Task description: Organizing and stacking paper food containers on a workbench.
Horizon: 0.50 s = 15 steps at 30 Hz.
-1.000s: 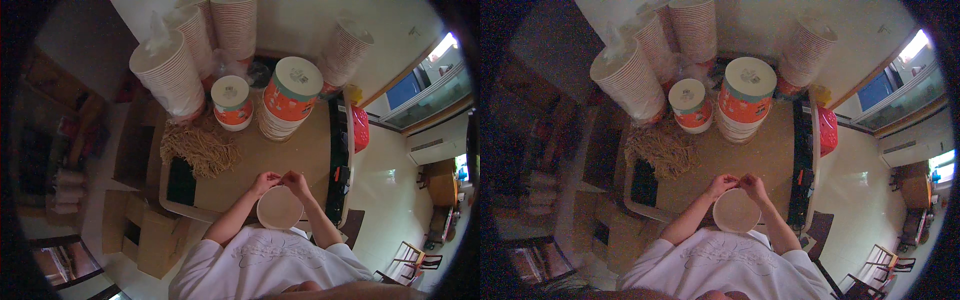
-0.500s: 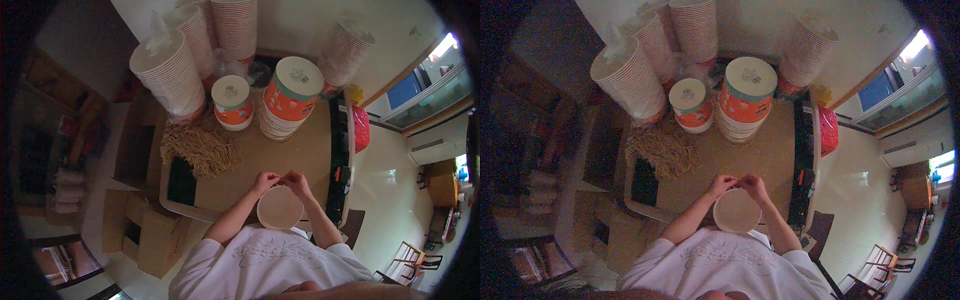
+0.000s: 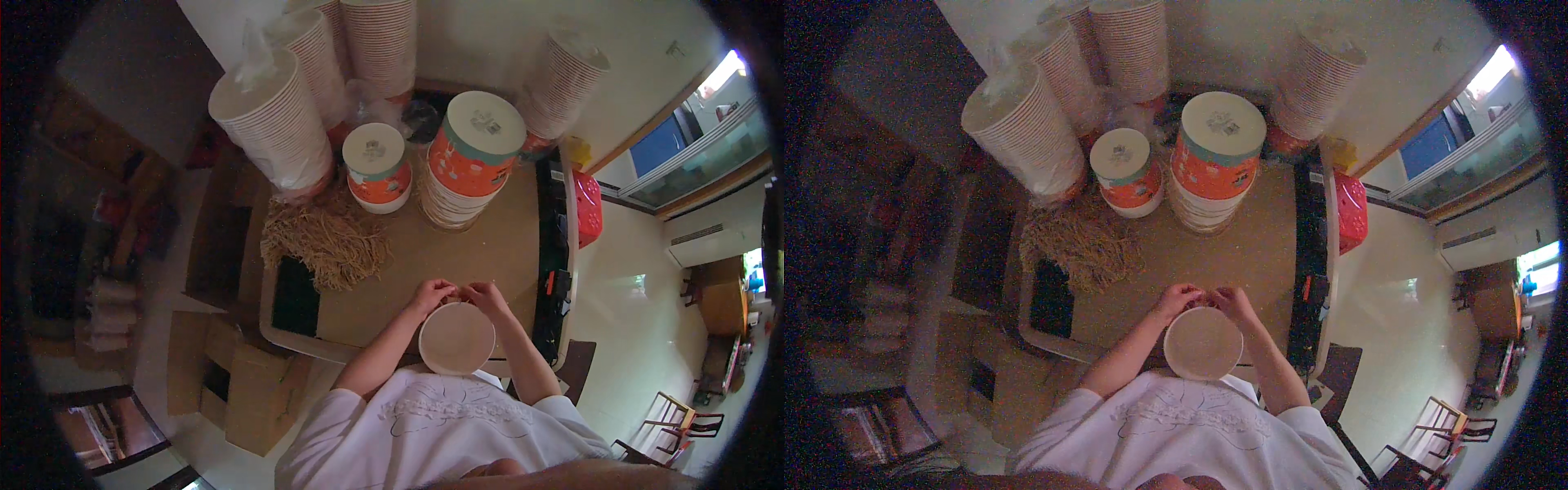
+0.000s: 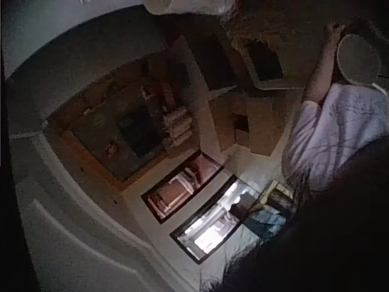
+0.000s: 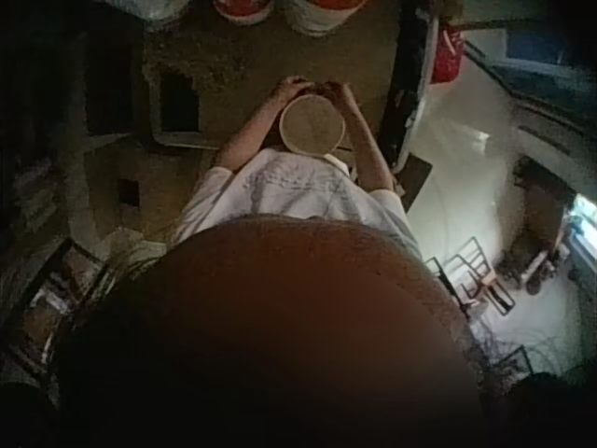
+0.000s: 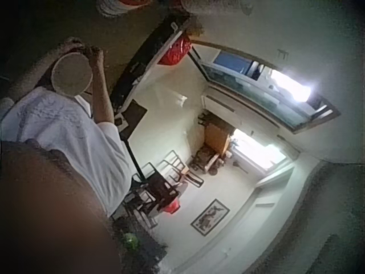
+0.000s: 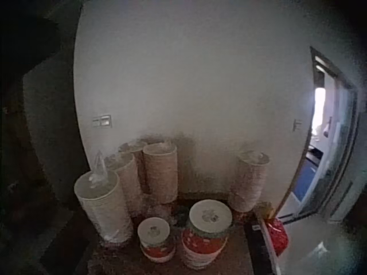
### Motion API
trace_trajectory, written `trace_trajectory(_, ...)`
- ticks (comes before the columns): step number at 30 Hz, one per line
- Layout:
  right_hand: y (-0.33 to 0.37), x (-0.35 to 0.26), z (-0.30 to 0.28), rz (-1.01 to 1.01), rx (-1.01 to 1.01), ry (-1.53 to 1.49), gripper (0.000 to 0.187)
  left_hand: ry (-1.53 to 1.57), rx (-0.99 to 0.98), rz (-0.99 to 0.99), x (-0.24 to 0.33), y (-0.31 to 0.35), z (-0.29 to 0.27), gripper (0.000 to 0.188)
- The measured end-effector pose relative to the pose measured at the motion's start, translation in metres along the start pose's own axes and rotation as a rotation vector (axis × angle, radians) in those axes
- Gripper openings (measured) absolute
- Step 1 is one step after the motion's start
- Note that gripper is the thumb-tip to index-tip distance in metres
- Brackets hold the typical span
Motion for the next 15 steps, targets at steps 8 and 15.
trace_trajectory(8, 0.002, -0.007, 0.012, 0.127, -0.146, -0.001, 0.025, -0.082, 0.006, 0.020, 0.001, -0.006, 0.000, 0.012)
trace_trajectory(15, 0.005, -0.020, 0.021, -0.033, -0.208, -0.179, 0.025, -0.016, -0.009, -0.006, -0.012, -0.015, -0.008, 0.013)
Point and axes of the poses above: each hand's wrist, its own y-axis away from the middle knuckle, its own z-axis out of the palm, x = y × z, the point moved 10 cm from there along -y, towards the middle knuckle, and after that the axes turned 15 degrees about y, right-handed, at the moved point
